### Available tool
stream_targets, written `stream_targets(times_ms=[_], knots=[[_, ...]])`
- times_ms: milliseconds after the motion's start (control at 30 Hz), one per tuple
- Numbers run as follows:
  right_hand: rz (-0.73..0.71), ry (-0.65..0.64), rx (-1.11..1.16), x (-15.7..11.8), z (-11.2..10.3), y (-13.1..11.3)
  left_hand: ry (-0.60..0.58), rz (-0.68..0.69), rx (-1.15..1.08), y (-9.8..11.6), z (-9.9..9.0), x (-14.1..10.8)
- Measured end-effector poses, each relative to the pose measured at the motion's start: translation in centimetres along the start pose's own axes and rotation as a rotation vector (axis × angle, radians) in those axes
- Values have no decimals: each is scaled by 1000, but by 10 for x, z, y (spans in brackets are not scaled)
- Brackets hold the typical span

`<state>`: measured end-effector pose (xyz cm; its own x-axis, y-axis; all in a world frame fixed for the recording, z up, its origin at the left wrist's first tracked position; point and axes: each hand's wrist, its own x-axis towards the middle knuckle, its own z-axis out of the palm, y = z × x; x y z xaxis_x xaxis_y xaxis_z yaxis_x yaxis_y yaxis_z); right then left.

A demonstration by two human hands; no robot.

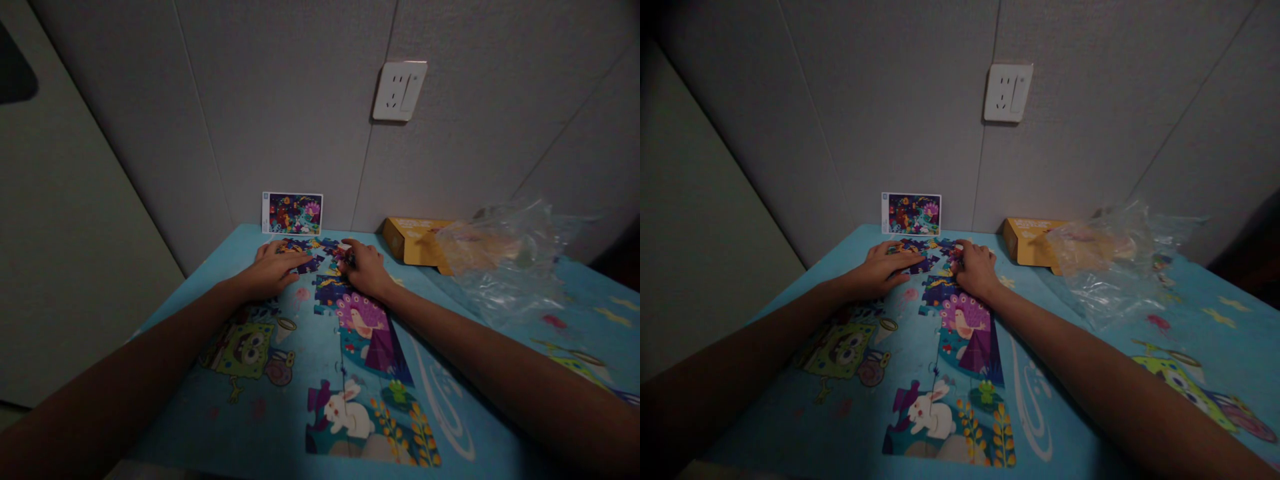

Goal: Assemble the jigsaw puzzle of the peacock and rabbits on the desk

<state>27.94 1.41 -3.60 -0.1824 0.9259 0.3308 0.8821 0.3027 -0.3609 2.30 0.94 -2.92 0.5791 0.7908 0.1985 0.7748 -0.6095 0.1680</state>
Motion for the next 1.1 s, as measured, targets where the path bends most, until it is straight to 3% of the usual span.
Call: stream_targets(times_ms=[167,267,367,500,633,767,800,833,933,967,1100], knots=[[-107,194,372,3,-2,3,-19,67,-17,12,-1,-1],[-90,250,678,2,-2,-2,-24,143,-27,19,0,0],[-39,142,925,-3,1,-14,58,161,-52,22,1,1],[-55,-48,1044,-14,6,-25,146,160,-66,20,1,0],[-93,-141,924,-19,5,-26,121,237,-108,14,1,-3],[-226,-4,401,-30,-18,-39,100,195,-177,9,0,-4],[-283,-22,248,-36,-27,-46,107,181,-186,8,-1,-4],[-338,-111,137,-44,-37,-53,117,168,-189,6,-1,-4],[-568,-577,-9,-73,-62,-78,122,139,-188,3,-2,-4],[-645,-655,-32,-83,-67,-84,124,126,-192,3,-3,-4],[-717,-704,-87,-106,-75,-96,154,113,-210,3,-5,-4]])
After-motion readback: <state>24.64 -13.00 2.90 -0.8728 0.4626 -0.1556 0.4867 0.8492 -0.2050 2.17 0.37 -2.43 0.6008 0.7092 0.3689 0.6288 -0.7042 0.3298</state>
